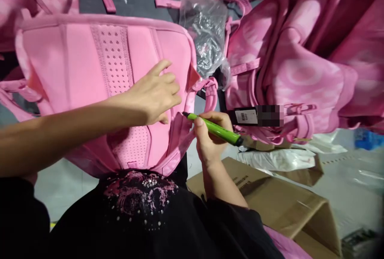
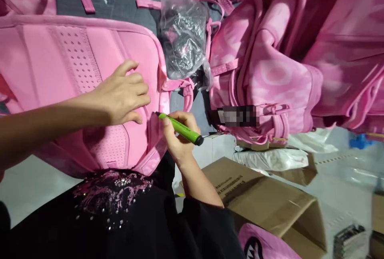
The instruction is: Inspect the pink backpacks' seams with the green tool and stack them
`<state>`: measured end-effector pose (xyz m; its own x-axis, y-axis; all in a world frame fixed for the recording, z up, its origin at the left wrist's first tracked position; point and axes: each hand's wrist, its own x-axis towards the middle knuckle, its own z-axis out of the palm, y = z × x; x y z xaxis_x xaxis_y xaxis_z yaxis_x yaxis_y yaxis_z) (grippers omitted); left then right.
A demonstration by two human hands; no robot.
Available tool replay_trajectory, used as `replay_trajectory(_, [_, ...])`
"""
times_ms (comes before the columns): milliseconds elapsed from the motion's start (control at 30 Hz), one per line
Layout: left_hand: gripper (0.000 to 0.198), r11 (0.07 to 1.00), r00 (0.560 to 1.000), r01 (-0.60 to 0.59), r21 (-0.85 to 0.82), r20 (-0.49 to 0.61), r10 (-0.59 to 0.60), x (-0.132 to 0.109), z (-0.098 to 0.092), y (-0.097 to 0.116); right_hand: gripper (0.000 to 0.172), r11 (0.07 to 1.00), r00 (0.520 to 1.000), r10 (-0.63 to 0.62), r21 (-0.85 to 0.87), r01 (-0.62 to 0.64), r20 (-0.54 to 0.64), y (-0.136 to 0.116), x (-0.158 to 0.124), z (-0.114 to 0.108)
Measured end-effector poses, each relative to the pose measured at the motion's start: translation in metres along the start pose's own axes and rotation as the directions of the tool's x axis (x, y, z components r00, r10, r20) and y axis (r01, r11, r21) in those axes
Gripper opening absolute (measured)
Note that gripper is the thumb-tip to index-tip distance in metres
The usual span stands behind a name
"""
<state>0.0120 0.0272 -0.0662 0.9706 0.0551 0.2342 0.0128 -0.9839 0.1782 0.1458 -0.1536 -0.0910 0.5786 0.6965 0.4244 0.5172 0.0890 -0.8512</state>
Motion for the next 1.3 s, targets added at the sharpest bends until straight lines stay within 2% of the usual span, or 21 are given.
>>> replay_trajectory(67, [0.027,0.998,1.000,-0.004,0.067,-0.018,0.005,-0.005,0.003,0.006,0.019,0.999,0.999,0.044,0.013,-0.044,0.008,0.009,-0.007,-0.002])
replay_trajectory(133, [0.020,0.989,0.995,-0.021,0.146,-0.093,0.035,-0.012,0.010,0.012,0.023,0.997,0.996,0.070,0.014,-0.071,0.062,0.014,-0.013,-0.003])
replay_trajectory(233, [0.019,0.965,0.970,-0.023,0.262,-0.228,0.085,-0.021,0.022,0.022,0.019,0.997,0.996,0.040,-0.069,-0.034,0.077,0.015,-0.022,-0.003])
replay_trajectory(333, [0.024,0.935,0.954,0.002,0.354,-0.282,0.105,-0.024,0.029,0.031,0.017,0.994,0.999,-0.026,-0.103,0.029,0.033,0.015,-0.025,-0.002])
replay_trajectory(467, [0.031,0.922,0.963,0.032,0.386,-0.258,0.075,-0.021,0.030,0.038,0.011,0.947,0.971,-0.213,-0.222,0.232,0.103,0.016,-0.024,-0.003])
replay_trajectory(533, [0.033,0.918,0.971,0.053,0.393,-0.236,0.045,-0.021,0.031,0.040,0.010,0.929,0.958,-0.257,-0.241,0.282,0.129,0.017,-0.023,-0.004])
replay_trajectory(633, [0.035,0.917,0.971,0.069,0.392,-0.236,0.027,-0.020,0.031,0.042,0.011,0.939,0.959,-0.256,-0.202,0.277,0.122,0.019,-0.022,-0.005])
replay_trajectory(800, [0.038,0.958,0.972,0.095,0.272,-0.234,-0.030,-0.020,0.033,0.043,0.013,0.953,0.966,-0.217,-0.184,0.241,0.143,0.021,-0.019,-0.004])
replay_trajectory(967, [0.038,0.894,0.974,0.087,0.440,-0.226,0.016,-0.021,0.034,0.041,0.010,0.949,0.960,-0.232,-0.180,0.259,0.157,0.022,-0.018,-0.006])
replay_trajectory(1067, [0.041,0.880,0.977,0.081,0.468,-0.211,0.022,-0.020,0.034,0.041,0.009,0.951,0.958,-0.242,-0.161,0.265,0.152,0.024,-0.018,-0.005])
replay_trajectory(1167, [0.042,0.925,0.981,0.100,0.367,-0.192,-0.030,-0.019,0.032,0.041,0.010,0.951,0.962,-0.248,-0.158,0.264,0.113,0.026,-0.020,-0.002])
replay_trajectory(1300, [0.038,0.973,0.980,0.134,0.186,-0.173,-0.102,-0.017,0.031,0.040,0.013,0.972,0.982,-0.174,-0.150,0.182,0.068,0.028,-0.023,0.002])
